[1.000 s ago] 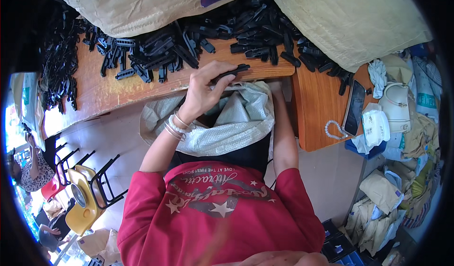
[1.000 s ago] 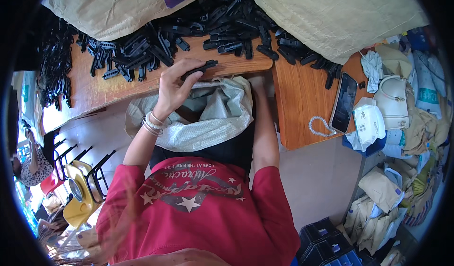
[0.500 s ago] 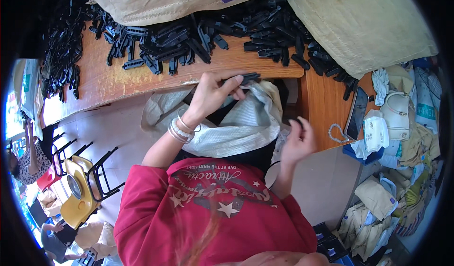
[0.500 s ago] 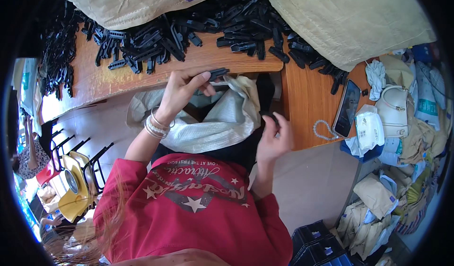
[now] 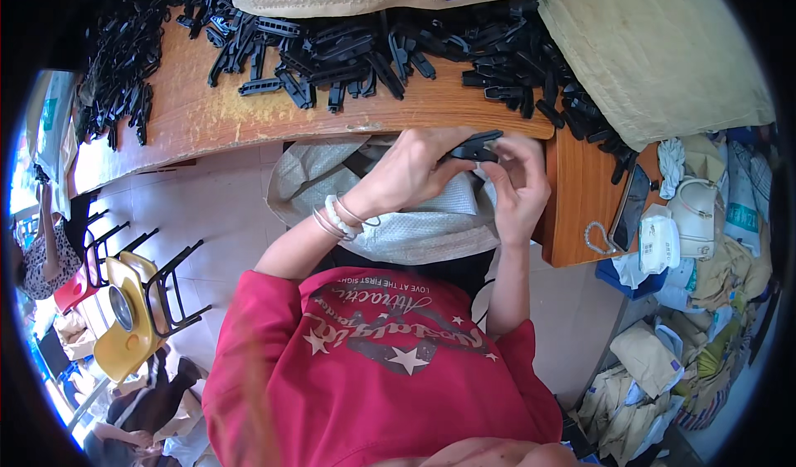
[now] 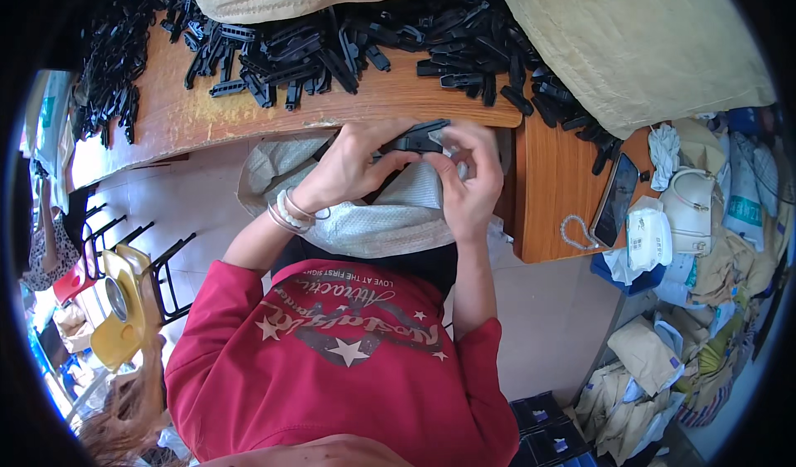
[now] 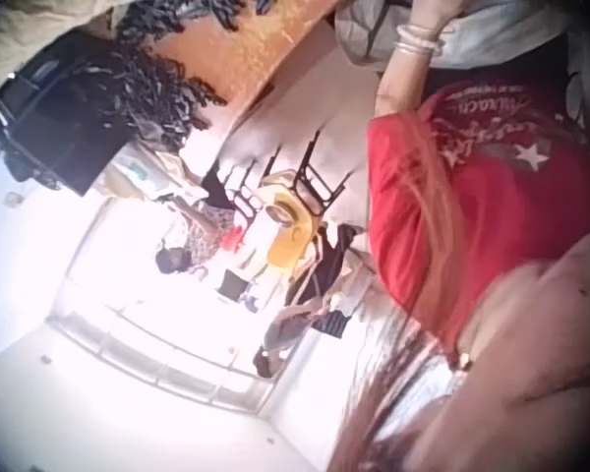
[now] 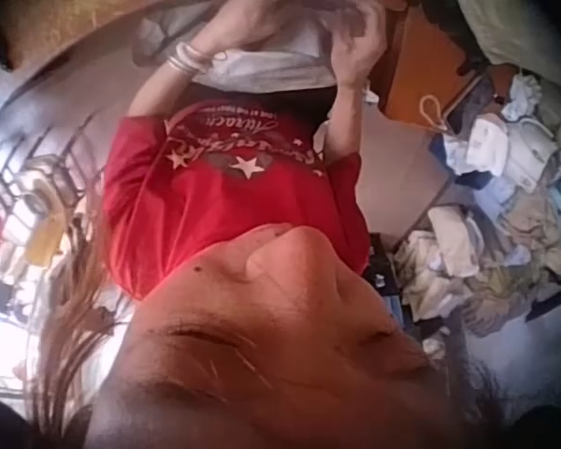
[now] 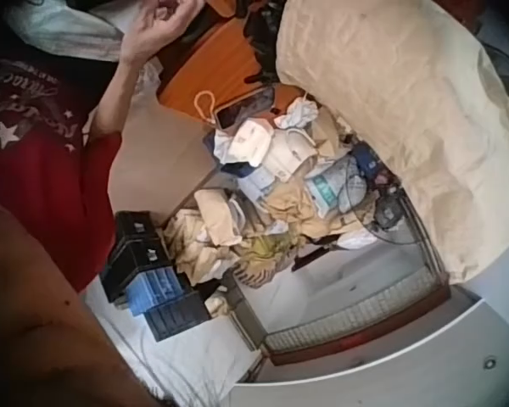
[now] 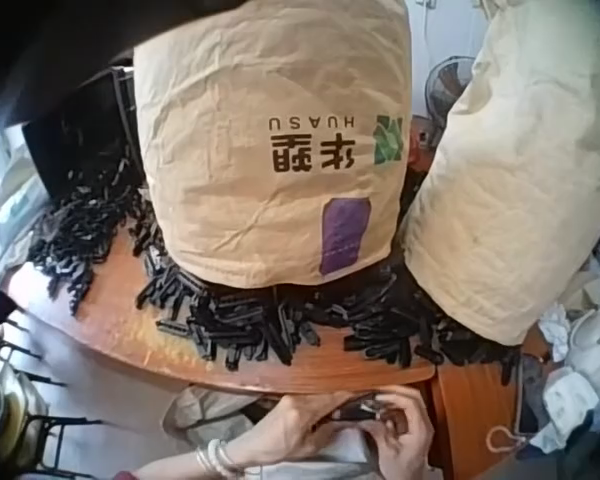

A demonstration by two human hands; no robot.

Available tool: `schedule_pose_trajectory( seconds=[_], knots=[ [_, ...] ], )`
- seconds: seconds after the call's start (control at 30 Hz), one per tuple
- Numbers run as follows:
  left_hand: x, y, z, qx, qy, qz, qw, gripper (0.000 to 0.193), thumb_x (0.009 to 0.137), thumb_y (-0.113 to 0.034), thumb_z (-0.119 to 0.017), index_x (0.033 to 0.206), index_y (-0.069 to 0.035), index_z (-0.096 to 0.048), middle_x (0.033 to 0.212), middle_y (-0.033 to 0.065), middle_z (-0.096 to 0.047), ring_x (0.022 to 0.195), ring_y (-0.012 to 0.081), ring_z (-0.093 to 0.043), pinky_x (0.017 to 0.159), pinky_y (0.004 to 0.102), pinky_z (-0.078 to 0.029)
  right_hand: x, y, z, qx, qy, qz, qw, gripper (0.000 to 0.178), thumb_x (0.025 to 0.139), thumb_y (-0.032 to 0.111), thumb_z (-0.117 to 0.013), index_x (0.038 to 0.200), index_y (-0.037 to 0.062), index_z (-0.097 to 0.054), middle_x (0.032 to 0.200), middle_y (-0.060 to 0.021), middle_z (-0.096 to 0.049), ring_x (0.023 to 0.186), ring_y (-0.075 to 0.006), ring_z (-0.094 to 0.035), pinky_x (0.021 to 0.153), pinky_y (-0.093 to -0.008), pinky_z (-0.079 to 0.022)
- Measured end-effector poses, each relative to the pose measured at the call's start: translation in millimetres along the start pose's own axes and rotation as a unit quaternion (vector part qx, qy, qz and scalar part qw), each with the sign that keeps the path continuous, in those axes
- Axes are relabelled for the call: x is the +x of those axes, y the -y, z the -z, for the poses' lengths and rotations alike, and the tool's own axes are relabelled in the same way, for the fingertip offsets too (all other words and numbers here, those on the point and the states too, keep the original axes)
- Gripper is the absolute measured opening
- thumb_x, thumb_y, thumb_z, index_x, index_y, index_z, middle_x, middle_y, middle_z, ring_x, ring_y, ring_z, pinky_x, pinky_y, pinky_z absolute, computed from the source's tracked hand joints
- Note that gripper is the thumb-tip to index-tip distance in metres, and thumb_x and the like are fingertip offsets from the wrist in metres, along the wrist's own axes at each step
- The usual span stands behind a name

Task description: Inspecting, clicking together, and bagging small black plastic clips at a workbench.

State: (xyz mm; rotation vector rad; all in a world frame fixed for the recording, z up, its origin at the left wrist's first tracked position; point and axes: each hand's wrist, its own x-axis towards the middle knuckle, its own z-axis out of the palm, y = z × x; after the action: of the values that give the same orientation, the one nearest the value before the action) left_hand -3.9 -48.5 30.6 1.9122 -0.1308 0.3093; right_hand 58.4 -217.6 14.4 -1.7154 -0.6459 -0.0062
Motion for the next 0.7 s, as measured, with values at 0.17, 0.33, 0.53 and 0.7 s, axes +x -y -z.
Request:
schedule_pose_trajectory(
  seconds=[0.17,0.33,0.53,0.7],
  knots=[
    [-2.2,7.6,7.5,0.08,0.026,-0.031,0.996,0.034,0.079,-0.007,-0.068,0.111,0.001,-0.061,0.086,0.0197,-0.066,0.074,0.034,-0.065,0.067,0.035,-0.051,4.8,0.5,2.1,0.0,0.079,-0.056,0.995,0.041,0.072,-0.006,-0.07,0.111,0.0009,-0.062,0.102,-0.0086,-0.064,0.086,-0.0152,-0.06,0.072,-0.0251,-0.047],
    [1.6,13.2,4.8,-0.033,0.053,0.049,0.997,0.034,0.083,-0.016,-0.069,0.114,-0.002,-0.062,0.084,0.0145,-0.067,0.064,0.024,-0.062,0.063,0.031,-0.049,16.2,0.3,16.8,0.009,0.14,-0.175,0.975,0.028,0.077,-0.003,-0.068,0.105,0.001,-0.065,0.091,-0.0072,-0.065,0.08,-0.013,-0.062,0.069,-0.0239,-0.048],
    [16.0,25.2,22.1,0.171,0.168,0.072,0.968,0.035,0.084,-0.04,-0.065,0.088,-0.006,-0.072,0.07,0.0162,-0.066,0.068,0.0338,-0.065,0.065,0.0388,-0.051,54.0,-39.6,46.8,-0.379,-0.101,0.018,0.92,0.019,0.082,0.006,-0.066,0.1,0.0001,-0.065,0.095,-0.0118,-0.06,0.088,-0.0273,-0.06,0.073,-0.0364,-0.048],
    [42.8,40.4,20.0,0.219,0.067,-0.088,0.969,0.017,0.081,-0.021,-0.067,0.089,-0.005,-0.067,0.072,0.0102,-0.064,0.069,0.0281,-0.065,0.062,0.0367,-0.051,62.8,-56.0,48.1,-0.466,-0.077,0.07,0.878,0.017,0.083,0.01,-0.067,0.097,-0.0007,-0.065,0.087,-0.0101,-0.06,0.076,-0.0257,-0.06,0.065,-0.0355,-0.048]
  ],
)
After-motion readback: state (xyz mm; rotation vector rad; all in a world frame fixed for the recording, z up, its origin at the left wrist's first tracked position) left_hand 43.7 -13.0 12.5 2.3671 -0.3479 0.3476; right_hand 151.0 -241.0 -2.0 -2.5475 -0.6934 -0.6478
